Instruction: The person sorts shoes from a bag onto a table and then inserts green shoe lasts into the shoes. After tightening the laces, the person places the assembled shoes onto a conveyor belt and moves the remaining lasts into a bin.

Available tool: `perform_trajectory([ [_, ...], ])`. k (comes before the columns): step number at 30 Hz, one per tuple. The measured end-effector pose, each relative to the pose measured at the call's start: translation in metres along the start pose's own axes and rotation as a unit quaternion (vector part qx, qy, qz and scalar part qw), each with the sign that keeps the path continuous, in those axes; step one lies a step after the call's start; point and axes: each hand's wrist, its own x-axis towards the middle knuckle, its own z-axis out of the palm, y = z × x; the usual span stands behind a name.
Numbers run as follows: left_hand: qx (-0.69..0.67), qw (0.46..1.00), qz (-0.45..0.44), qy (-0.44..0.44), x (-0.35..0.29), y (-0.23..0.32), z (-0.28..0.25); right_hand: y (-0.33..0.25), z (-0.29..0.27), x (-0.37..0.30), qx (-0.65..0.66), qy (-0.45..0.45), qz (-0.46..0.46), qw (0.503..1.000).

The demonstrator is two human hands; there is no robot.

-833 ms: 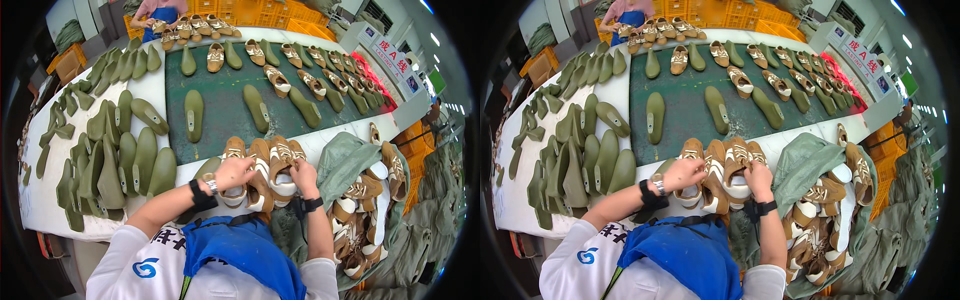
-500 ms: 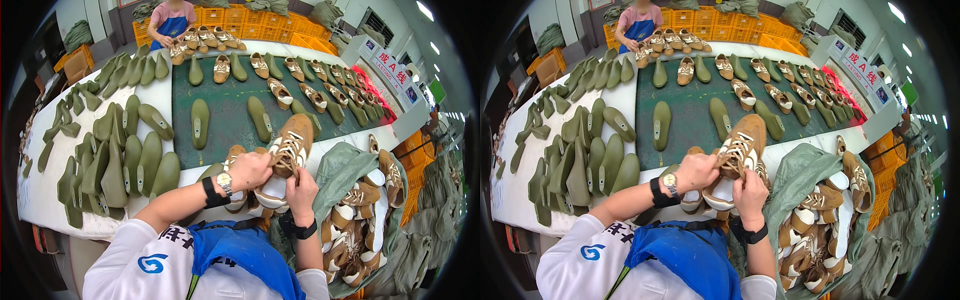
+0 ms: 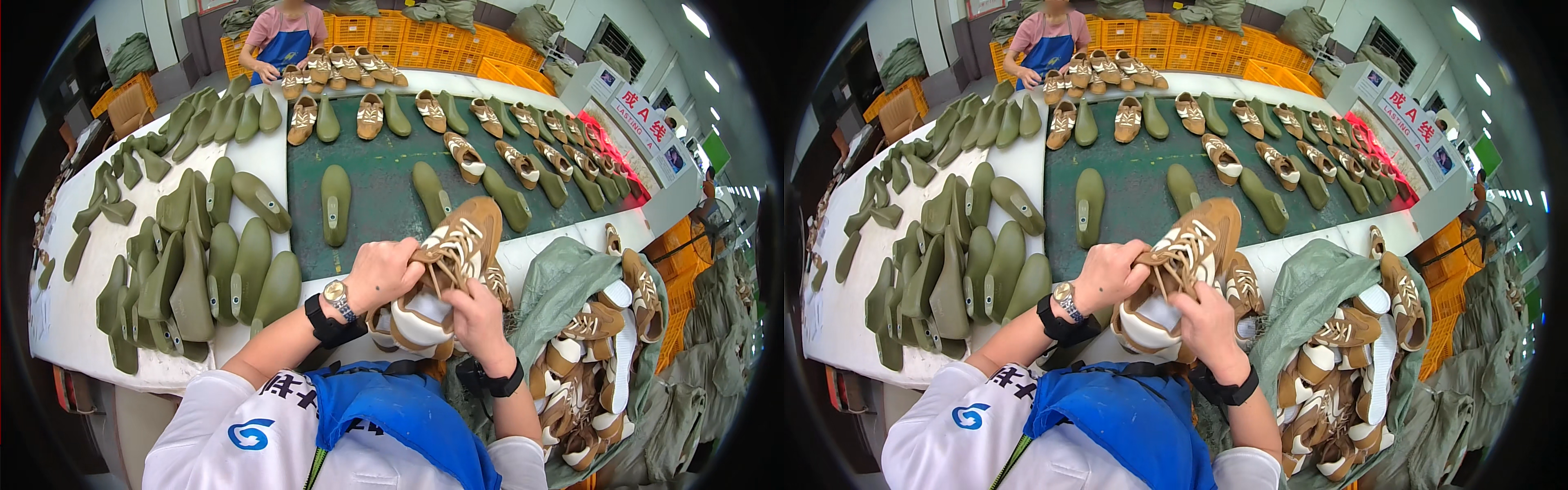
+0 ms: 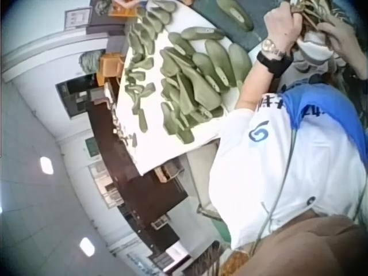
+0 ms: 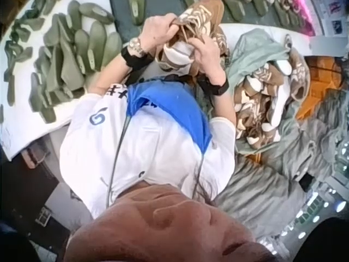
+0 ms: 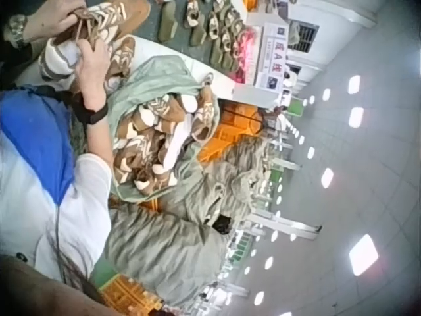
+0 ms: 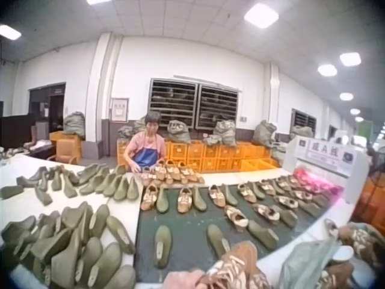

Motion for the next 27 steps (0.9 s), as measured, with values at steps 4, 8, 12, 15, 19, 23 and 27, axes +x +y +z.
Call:
perform_trajectory([
  [4, 0.004, 0.992, 0.116, 0.054, 0.005, 0.013, -0.005, -0.004, 0.005, 0.009, 0.066, 0.074, 0.068, 0.993],
  [8, -0.024, 0.986, 0.164, 0.0, 0.002, 0.013, -0.002, -0.004, 0.012, 0.008, 0.073, 0.102, 0.052, 0.991],
  [12, -0.086, 0.971, 0.221, -0.034, -0.002, 0.006, -0.01, 0.008, 0.017, 0.009, 0.24, 0.134, 0.205, 0.939],
  [15, -0.106, 0.968, 0.224, -0.03, -0.007, -0.004, -0.012, 0.018, 0.027, 0.016, 0.292, 0.132, 0.211, 0.923],
  [19, -0.05, 0.99, 0.092, 0.094, -0.004, -0.034, -0.009, -0.006, 0.027, 0.043, 0.042, 0.067, 0.032, 0.996],
  [23, 0.018, 0.992, 0.011, 0.127, 0.003, -0.07, -0.013, -0.036, 0.042, 0.059, 0.048, -0.125, -0.021, 0.991],
  [27, 0.021, 0.993, -0.012, 0.118, 0.005, -0.092, -0.014, 0.021, 0.097, 0.09, 0.107, -0.176, -0.009, 0.979],
])
